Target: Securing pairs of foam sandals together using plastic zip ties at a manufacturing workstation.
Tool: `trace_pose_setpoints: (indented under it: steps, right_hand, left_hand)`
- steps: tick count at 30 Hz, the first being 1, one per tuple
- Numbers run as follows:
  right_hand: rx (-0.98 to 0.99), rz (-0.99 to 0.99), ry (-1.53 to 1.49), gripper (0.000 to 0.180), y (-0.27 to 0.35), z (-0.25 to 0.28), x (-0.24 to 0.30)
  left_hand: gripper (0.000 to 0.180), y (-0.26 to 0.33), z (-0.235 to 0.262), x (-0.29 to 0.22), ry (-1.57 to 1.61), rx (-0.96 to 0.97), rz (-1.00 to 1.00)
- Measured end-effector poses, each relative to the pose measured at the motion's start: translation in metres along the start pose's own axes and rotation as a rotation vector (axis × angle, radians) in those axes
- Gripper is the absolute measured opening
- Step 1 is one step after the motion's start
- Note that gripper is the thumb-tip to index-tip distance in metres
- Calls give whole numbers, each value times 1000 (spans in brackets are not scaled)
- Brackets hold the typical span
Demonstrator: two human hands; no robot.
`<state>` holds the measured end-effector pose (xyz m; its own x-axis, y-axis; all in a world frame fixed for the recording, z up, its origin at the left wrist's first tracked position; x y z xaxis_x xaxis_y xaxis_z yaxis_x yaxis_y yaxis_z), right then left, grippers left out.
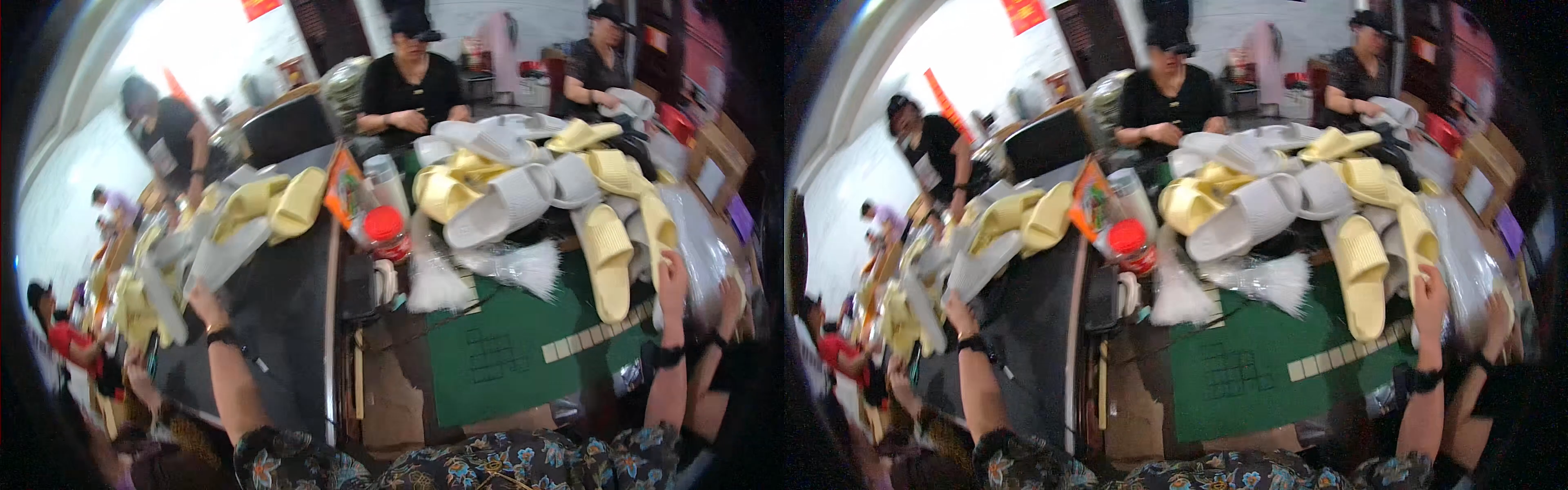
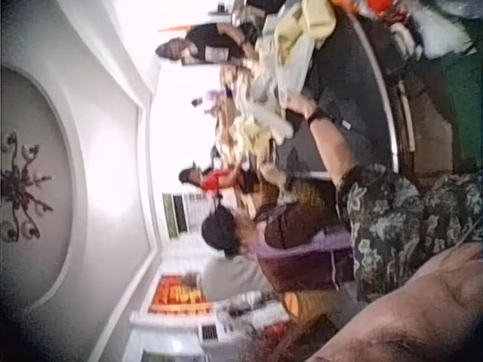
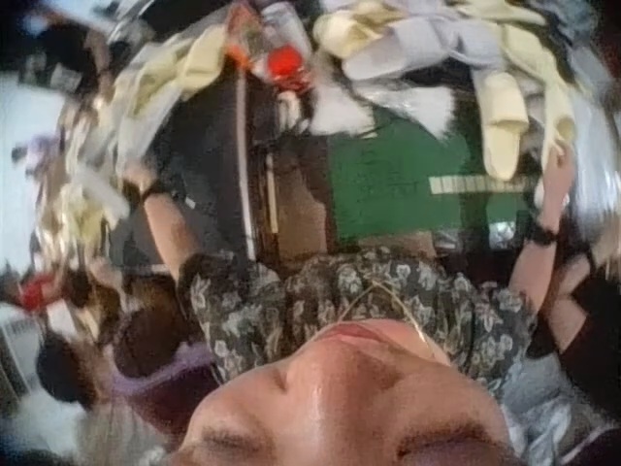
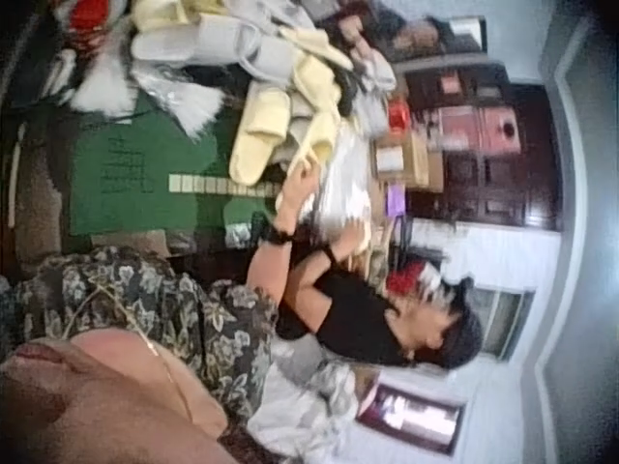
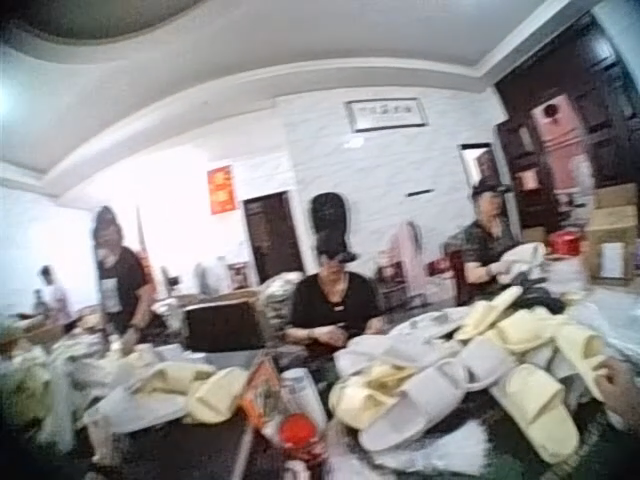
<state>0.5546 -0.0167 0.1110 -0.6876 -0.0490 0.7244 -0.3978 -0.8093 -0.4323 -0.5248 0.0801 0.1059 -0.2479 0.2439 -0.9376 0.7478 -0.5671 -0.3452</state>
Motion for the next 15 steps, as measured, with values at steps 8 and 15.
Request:
trace_pose_setpoints:
  steps: [8,15]
  right_hand:
    - [115,92,-100,18,6,-38,53]
    - [272,263,-161,15,31,-102,134]
  left_hand:
    - [33,120,-2,-123,-114,-125,-151]
    - [29,205,-7,-219,77,61,-166]
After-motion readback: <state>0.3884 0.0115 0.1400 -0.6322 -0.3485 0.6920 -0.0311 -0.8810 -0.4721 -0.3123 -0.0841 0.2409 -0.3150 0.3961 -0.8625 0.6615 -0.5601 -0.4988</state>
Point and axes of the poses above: each hand's wrist, its own y-axis away from the middle knuckle, its own z-axis out of the back of the hand, x = y × z, the point moved 7 cm from there along -y, towards the middle knuckle, and after that the axes turned 10 degrees about x, right-handed, at the moved point
